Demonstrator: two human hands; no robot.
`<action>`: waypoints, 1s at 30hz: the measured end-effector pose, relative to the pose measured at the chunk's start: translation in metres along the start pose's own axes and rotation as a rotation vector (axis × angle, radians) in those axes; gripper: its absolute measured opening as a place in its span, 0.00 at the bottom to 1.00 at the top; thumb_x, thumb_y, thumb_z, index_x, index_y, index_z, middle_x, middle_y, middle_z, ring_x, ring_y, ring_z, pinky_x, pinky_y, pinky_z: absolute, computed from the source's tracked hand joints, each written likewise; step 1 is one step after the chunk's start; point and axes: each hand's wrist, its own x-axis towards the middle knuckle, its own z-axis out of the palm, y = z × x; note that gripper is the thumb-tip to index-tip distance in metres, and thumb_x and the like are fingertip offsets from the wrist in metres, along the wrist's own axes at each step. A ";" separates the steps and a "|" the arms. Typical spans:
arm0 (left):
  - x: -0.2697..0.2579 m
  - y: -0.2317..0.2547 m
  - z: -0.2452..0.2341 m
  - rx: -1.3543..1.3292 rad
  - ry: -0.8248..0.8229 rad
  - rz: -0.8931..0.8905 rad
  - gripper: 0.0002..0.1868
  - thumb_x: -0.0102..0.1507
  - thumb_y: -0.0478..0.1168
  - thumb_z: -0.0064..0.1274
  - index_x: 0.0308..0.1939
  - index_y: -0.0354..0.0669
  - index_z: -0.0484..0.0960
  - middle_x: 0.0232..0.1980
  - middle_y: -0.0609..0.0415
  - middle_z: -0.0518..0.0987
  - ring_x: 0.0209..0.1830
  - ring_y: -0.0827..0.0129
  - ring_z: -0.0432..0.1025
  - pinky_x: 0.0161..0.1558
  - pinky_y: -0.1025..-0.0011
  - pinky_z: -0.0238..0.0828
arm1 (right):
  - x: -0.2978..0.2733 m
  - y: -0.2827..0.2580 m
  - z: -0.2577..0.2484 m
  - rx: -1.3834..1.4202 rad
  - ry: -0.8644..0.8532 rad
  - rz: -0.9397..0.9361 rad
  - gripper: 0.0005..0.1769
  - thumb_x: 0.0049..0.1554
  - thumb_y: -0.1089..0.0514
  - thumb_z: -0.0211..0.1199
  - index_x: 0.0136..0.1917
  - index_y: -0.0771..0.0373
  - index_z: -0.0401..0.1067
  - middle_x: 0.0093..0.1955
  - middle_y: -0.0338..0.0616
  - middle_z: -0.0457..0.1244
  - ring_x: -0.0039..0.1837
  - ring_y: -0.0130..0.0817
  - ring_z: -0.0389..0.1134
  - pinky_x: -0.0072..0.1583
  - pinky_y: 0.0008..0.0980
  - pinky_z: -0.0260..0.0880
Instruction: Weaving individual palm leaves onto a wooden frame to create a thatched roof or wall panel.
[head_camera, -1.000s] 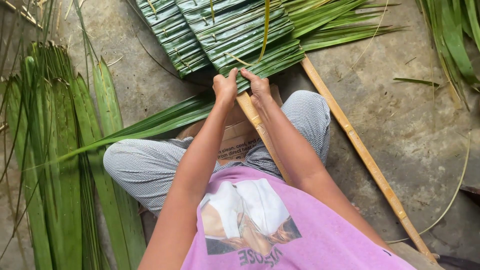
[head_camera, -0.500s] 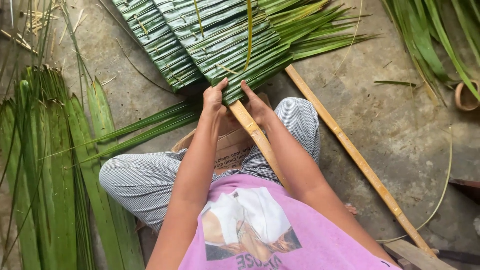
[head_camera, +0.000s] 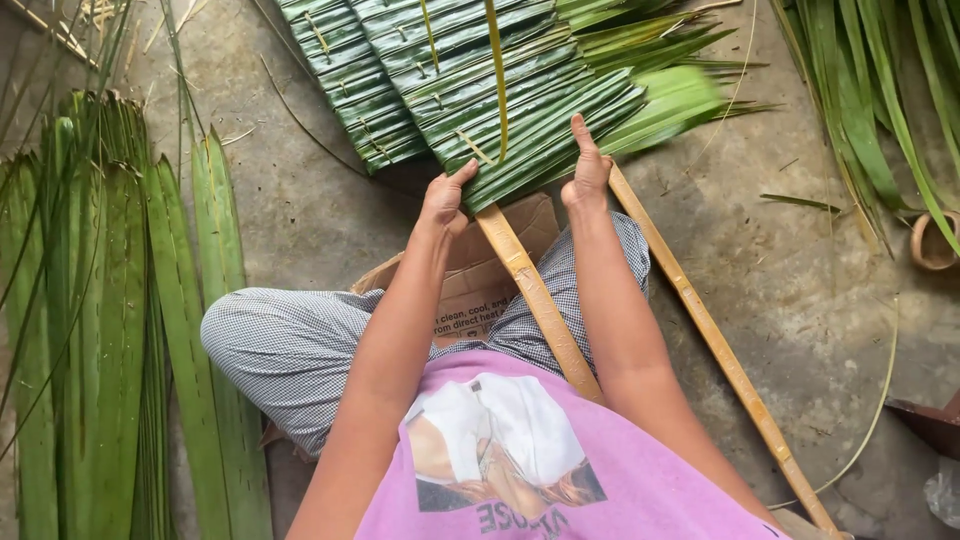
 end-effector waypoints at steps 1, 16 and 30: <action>-0.002 0.001 0.000 -0.002 0.003 -0.001 0.15 0.55 0.34 0.72 0.41 0.31 0.84 0.37 0.36 0.84 0.34 0.47 0.83 0.37 0.49 0.83 | 0.016 0.010 -0.008 -0.003 -0.001 0.001 0.77 0.40 0.48 0.91 0.77 0.86 0.38 0.80 0.75 0.35 0.85 0.56 0.34 0.81 0.56 0.29; -0.011 -0.012 0.005 0.072 0.021 0.183 0.15 0.55 0.37 0.73 0.39 0.33 0.83 0.32 0.40 0.84 0.30 0.55 0.82 0.32 0.55 0.84 | 0.076 0.073 -0.016 0.117 0.055 0.106 0.48 0.35 0.59 0.90 0.60 0.83 0.66 0.54 0.69 0.66 0.54 0.56 0.73 0.50 0.57 0.77; -0.043 -0.008 0.015 0.532 0.278 0.532 0.23 0.70 0.56 0.47 0.35 0.41 0.83 0.34 0.50 0.82 0.39 0.69 0.73 0.46 0.59 0.73 | 0.062 0.096 -0.018 0.173 0.325 -0.005 0.35 0.36 0.63 0.83 0.52 0.82 0.69 0.46 0.64 0.63 0.45 0.52 0.72 0.40 0.51 0.72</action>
